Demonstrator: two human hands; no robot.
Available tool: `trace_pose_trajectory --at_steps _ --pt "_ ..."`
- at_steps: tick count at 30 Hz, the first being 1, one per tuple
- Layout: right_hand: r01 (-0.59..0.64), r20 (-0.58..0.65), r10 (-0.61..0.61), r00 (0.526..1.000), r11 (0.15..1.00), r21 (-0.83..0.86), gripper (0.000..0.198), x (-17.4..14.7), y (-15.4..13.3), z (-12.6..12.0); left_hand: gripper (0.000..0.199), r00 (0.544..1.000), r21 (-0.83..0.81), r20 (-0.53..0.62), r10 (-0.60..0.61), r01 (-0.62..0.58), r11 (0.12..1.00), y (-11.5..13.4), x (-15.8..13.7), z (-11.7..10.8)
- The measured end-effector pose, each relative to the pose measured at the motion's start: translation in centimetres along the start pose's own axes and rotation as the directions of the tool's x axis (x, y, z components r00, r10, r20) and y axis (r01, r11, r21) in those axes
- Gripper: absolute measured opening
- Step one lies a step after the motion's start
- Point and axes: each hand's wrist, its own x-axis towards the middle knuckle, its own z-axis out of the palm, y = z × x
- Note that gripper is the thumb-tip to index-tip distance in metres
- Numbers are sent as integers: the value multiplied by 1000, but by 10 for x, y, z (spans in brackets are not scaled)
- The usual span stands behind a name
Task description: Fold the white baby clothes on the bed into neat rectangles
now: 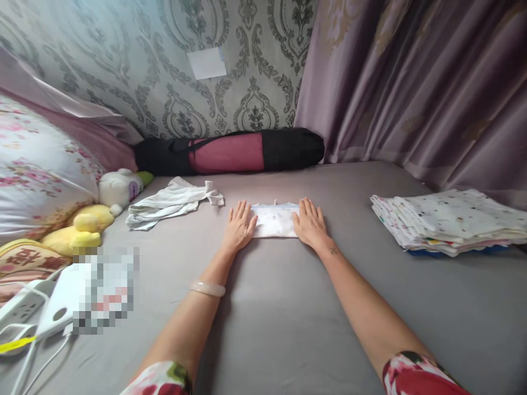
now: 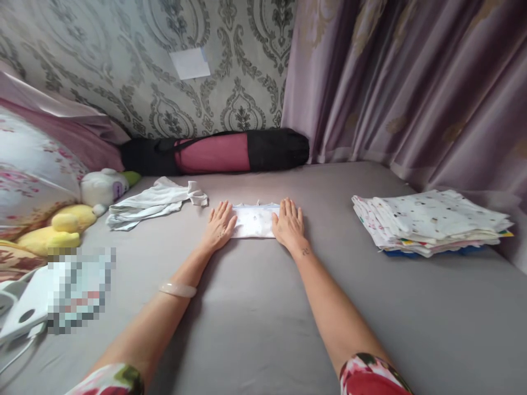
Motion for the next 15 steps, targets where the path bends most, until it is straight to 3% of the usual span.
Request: trace_pose_trajectory --at_steps 5,15 --pt "8 61 -7 998 1000 -12 63 0 1 8 65 991 -8 135 -27 28 1000 1 3 -1" --pt "4 84 -2 996 1000 -16 64 1 3 9 64 992 -31 125 -33 37 999 -1 2 0"
